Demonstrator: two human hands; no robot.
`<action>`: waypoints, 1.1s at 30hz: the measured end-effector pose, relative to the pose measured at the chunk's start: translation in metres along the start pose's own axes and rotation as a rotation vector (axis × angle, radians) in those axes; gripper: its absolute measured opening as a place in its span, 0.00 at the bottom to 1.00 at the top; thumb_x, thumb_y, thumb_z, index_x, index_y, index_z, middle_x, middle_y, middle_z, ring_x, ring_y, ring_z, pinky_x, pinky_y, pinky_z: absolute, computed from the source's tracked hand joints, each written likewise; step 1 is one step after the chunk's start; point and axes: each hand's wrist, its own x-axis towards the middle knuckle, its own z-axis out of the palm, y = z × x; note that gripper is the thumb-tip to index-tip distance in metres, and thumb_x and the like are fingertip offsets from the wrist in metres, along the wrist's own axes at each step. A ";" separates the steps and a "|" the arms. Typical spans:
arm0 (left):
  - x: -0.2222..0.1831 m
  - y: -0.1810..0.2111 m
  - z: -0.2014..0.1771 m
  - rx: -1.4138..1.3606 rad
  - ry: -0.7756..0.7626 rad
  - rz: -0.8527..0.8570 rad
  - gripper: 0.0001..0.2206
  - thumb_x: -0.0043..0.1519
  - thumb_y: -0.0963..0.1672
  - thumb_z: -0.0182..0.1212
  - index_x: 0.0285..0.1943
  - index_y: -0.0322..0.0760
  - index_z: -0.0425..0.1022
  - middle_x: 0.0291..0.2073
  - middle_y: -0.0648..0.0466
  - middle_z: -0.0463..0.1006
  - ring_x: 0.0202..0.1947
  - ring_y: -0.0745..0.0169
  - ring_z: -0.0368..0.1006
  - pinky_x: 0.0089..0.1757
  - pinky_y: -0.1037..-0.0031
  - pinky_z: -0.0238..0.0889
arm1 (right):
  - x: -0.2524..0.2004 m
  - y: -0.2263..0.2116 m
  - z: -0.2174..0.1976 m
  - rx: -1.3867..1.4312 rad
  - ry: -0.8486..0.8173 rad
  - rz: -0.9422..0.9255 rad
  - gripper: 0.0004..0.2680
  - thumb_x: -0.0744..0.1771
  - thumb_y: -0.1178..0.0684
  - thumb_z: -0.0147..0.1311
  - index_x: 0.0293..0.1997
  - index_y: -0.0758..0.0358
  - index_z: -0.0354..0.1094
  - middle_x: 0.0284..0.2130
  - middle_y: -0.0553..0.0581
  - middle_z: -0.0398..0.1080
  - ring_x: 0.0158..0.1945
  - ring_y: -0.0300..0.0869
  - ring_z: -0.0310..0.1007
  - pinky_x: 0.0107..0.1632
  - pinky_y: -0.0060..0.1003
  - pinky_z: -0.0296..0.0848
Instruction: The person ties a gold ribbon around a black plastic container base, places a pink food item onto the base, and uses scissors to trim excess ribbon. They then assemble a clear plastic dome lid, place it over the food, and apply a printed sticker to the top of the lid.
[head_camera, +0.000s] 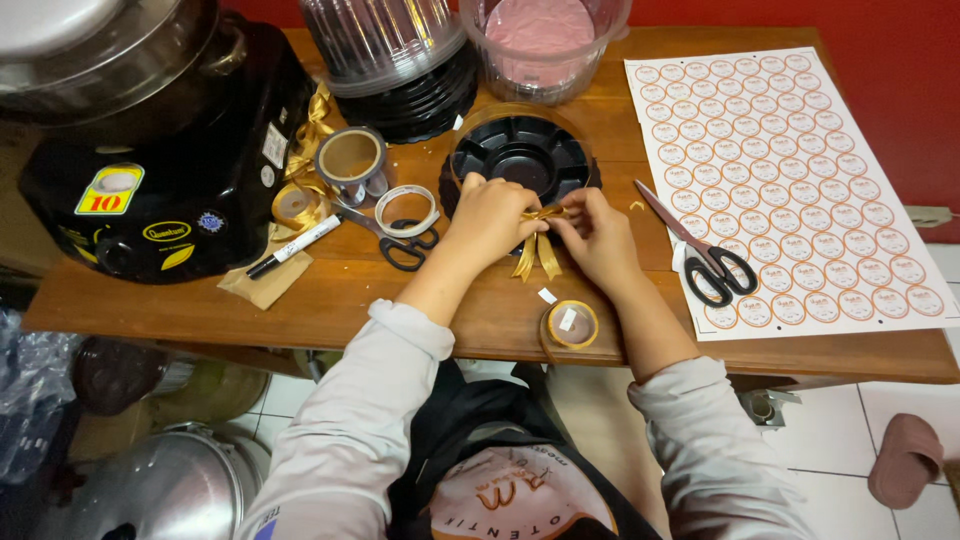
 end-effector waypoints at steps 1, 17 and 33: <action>0.000 0.001 -0.001 0.002 -0.001 0.002 0.11 0.55 0.52 0.70 0.41 0.51 0.82 0.32 0.59 0.81 0.41 0.58 0.75 0.46 0.61 0.51 | 0.000 0.000 -0.001 0.001 0.003 0.000 0.11 0.64 0.56 0.66 0.48 0.56 0.70 0.33 0.58 0.76 0.37 0.48 0.79 0.38 0.40 0.77; 0.011 -0.007 0.008 -0.019 -0.089 -0.005 0.07 0.55 0.49 0.69 0.38 0.46 0.82 0.30 0.56 0.81 0.40 0.53 0.79 0.47 0.64 0.62 | -0.001 -0.007 -0.017 0.093 0.032 0.032 0.15 0.63 0.53 0.68 0.52 0.54 0.70 0.34 0.49 0.78 0.40 0.41 0.77 0.44 0.36 0.73; -0.002 0.006 -0.044 0.009 -0.176 0.003 0.21 0.53 0.56 0.69 0.51 0.50 0.81 0.40 0.55 0.83 0.49 0.51 0.76 0.48 0.62 0.59 | 0.022 -0.043 -0.037 -0.299 -0.252 -0.324 0.21 0.61 0.48 0.61 0.61 0.54 0.64 0.60 0.58 0.62 0.71 0.62 0.50 0.69 0.62 0.48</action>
